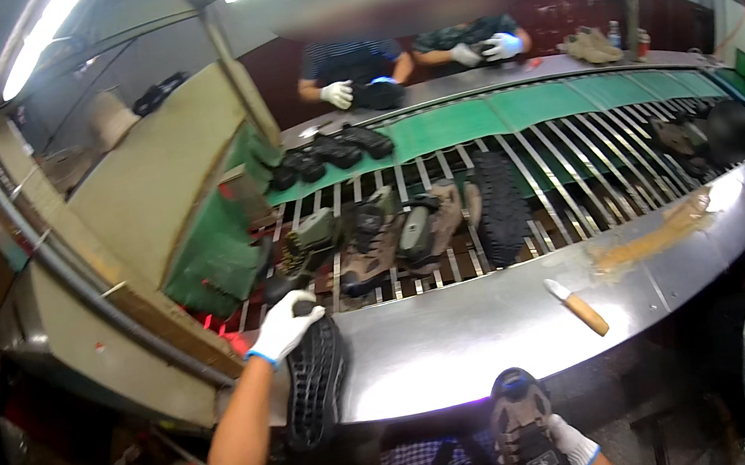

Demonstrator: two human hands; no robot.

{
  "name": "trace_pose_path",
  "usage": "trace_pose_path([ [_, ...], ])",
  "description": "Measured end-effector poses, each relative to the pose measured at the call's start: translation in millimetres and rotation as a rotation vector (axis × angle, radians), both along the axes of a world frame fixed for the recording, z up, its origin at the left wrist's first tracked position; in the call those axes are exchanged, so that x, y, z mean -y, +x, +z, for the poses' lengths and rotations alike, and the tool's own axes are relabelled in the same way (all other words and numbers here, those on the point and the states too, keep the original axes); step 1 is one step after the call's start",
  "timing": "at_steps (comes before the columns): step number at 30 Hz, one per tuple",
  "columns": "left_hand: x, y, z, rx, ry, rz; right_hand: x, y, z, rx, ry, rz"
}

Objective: The person picks up shoe uppers and soles from a conveyor belt, fits them together by hand, and places the assembled units back onto the belt.

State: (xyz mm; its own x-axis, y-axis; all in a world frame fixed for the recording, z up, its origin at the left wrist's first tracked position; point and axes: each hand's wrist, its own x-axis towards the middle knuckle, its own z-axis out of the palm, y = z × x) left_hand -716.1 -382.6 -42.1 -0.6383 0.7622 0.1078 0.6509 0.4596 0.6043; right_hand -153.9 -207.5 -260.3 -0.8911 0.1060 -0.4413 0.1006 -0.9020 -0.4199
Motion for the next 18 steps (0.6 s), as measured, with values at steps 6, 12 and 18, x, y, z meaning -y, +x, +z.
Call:
trace_pose_path([
  [6,12.8,164.4,139.0,-0.063,-0.105,-0.664,1.5,-17.2,65.9,0.034,-0.106,-0.007],
  [12,17.2,241.0,68.4,-0.12,0.041,-0.927,45.6,-12.9,143.7,-0.276,-0.28,-0.035],
  [18,-12.6,246.3,52.6,0.21,0.279,-0.807,71.0,-27.1,236.7,0.378,-0.085,-0.19],
])
